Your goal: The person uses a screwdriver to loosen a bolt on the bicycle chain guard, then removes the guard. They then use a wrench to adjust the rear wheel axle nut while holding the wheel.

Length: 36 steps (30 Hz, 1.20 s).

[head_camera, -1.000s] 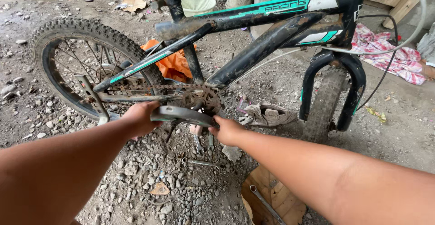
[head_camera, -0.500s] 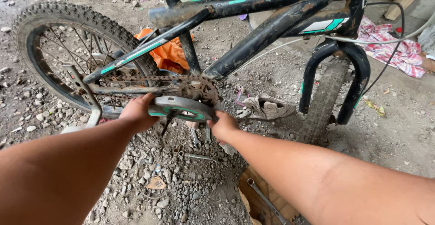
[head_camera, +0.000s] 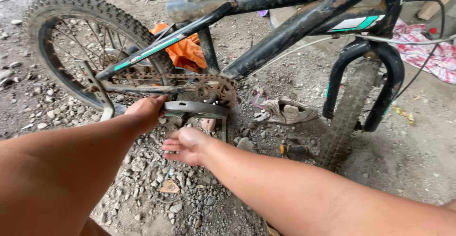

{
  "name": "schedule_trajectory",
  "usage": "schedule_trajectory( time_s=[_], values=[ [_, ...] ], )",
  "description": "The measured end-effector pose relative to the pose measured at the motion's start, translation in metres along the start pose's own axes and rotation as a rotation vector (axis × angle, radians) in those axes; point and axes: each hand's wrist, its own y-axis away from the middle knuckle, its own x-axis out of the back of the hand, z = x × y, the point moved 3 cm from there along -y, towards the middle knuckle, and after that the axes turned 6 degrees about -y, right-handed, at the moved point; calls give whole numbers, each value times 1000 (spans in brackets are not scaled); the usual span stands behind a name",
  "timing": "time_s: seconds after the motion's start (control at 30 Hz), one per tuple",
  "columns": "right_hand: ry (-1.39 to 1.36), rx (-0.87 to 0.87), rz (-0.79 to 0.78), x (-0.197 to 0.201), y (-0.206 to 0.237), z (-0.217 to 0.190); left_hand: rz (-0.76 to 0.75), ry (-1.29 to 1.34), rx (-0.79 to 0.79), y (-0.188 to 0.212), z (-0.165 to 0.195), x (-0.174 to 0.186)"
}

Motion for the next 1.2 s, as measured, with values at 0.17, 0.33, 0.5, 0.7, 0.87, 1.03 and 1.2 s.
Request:
schedule_trajectory(
  time_s=[0.17, 0.33, 0.5, 0.7, 0.87, 1.03, 1.2],
  values=[
    [-230, -20, 37, -11, 4, 6, -208, -402, -143, 10, -5, 20],
    [24, -46, -35, -23, 42, -5, -314, -523, -304, 1, -2, 30],
    [607, -216, -61, 0, 87, -5, -339, -360, -288, -7, -5, 19],
    [850, -259, 42, 43, 137, -6, -454, -199, -254, 18, 1, 10],
    [1282, -219, 260, 57, 195, -17, -411, -230, -376, 54, 44, 38],
    [1130, -78, 82, 60, 245, -6, -514, -167, -278, 102, 83, 52],
    [979, 56, 167, 96, 274, 11, -302, -69, -301, 140, 120, 37]
  ],
)
